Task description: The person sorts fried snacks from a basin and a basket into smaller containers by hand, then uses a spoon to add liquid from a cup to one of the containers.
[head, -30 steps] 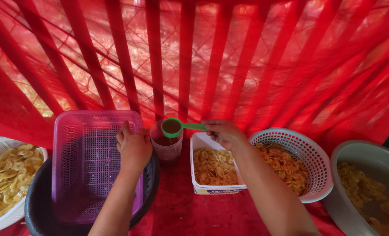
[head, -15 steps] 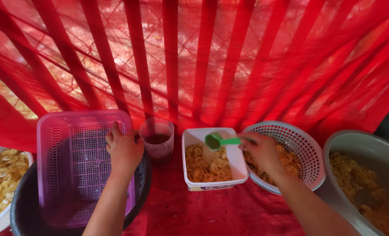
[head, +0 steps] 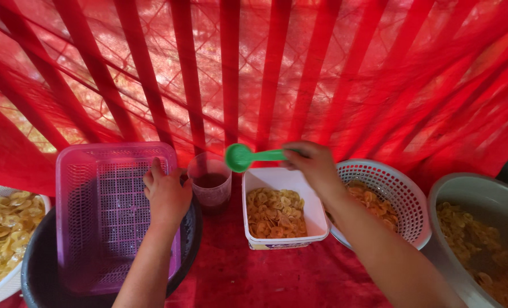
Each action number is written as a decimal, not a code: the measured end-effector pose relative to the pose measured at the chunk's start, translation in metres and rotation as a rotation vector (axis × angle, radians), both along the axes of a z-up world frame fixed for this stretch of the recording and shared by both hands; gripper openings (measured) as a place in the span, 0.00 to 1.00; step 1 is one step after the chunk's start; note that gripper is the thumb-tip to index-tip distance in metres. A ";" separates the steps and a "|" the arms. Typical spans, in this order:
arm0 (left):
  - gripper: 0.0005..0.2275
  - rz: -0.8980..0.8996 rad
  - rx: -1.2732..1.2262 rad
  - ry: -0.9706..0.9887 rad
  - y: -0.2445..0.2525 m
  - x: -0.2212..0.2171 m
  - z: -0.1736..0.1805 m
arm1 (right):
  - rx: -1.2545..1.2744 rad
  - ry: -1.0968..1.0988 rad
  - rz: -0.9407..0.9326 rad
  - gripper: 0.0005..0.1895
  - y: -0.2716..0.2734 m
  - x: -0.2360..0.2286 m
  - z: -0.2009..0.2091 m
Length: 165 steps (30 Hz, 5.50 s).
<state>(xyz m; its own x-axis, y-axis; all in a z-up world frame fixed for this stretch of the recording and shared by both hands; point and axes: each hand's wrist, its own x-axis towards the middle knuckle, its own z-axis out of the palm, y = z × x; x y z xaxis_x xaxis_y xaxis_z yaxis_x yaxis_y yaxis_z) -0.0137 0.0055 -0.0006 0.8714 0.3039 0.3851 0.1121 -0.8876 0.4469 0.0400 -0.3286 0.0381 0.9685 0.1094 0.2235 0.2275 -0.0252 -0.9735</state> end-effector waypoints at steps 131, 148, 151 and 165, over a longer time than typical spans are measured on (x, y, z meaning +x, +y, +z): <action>0.25 -0.224 -0.412 0.161 -0.132 -0.060 -0.031 | -0.282 -0.310 0.025 0.25 0.063 -0.052 -0.014; 0.18 -0.368 -0.670 -0.217 -0.129 -0.053 -0.037 | -0.549 -0.161 -0.317 0.36 -0.061 -0.107 -0.097; 0.18 -0.434 -0.697 -0.304 -0.130 -0.054 -0.025 | -0.506 -0.300 -0.391 0.36 -0.061 -0.112 -0.095; 0.19 -0.348 -0.922 -0.080 -0.132 -0.053 -0.082 | -0.357 -0.388 -0.359 0.37 -0.061 -0.130 -0.091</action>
<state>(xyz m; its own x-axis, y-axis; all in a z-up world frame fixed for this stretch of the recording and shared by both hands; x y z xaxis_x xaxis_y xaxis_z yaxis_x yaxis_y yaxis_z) -0.0669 -0.1264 -0.0825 0.9507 0.2463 0.1882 -0.1499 -0.1659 0.9747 -0.0901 -0.3892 -0.0528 0.8144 -0.0746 0.5755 0.4792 -0.4728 -0.7395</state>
